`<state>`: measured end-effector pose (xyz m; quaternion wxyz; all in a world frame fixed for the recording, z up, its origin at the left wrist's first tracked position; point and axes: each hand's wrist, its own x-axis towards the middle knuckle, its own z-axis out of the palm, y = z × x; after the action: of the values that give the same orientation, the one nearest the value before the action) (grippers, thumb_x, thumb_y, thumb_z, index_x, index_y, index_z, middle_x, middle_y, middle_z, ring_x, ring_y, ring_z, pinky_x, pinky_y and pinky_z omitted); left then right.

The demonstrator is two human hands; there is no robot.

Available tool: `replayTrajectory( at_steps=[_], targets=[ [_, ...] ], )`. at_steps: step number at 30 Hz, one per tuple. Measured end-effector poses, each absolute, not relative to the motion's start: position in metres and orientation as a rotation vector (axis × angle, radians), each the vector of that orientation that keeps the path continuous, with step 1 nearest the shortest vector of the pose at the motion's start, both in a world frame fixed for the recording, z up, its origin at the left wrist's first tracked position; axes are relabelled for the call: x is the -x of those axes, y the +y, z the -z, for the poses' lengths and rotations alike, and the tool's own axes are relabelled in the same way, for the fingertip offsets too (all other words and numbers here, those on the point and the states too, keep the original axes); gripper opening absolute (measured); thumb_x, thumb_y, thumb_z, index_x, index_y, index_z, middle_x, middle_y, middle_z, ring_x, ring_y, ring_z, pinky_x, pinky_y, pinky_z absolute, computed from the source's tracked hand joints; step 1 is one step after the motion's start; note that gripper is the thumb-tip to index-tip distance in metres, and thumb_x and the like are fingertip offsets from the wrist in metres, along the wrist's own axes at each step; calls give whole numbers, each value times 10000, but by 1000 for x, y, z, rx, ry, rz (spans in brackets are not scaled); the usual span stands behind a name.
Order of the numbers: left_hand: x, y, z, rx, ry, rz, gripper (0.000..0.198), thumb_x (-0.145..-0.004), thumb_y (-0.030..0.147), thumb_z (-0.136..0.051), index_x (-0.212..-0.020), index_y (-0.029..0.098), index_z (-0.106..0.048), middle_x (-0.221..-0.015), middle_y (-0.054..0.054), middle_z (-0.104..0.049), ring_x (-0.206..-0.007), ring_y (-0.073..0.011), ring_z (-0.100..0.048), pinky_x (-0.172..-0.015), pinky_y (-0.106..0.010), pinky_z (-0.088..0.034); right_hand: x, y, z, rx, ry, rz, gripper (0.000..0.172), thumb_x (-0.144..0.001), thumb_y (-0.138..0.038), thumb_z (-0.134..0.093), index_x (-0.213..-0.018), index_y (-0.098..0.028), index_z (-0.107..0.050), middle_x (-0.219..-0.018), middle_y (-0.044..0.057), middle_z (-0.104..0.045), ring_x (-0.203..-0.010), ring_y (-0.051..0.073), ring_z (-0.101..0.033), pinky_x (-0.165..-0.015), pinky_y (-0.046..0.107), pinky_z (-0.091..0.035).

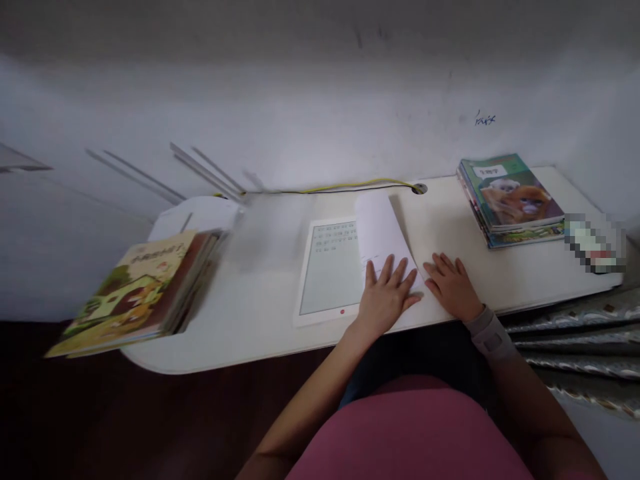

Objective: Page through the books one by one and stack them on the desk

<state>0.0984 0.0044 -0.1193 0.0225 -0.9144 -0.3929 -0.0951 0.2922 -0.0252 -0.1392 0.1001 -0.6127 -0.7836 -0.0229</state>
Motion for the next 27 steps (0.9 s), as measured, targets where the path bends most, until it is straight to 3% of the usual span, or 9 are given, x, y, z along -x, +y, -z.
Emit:
replayTrajectory(
  at_steps=[9, 19, 27],
  targets=[
    [-108, 9, 122, 2861, -1228, 242, 575, -904, 578, -373, -1364, 247, -467, -1460, -103, -414, -1372, -375, -292, -1055, -704, -171, -301, -33, 142, 1924, -2231, 146, 530, -937, -450, -404, -1358, -136, -482, -1444, 250, -380, -1337, 355, -364, -1035, 515, -342],
    [-143, 10, 119, 2944, -1191, 183, 623, -885, 596, -402, -1399, 243, -417, -1471, -114, -391, -1367, -372, -306, -1070, -691, -153, -323, -28, 145, 1759, -2299, -14, 497, -961, -306, -343, -1352, -22, -454, -1437, 215, -414, -1382, 272, -306, -1100, 453, -324],
    [-146, 11, 118, 2977, -1205, 174, 624, -886, 591, -404, -1400, 239, -418, -1476, -125, -377, -1370, -382, -294, -1066, -700, -141, -327, -26, 147, 1670, -2139, -148, 499, -975, -317, -272, -1373, -67, -440, -1416, 186, -454, -1351, 244, -370, -1097, 476, -353]
  ],
)
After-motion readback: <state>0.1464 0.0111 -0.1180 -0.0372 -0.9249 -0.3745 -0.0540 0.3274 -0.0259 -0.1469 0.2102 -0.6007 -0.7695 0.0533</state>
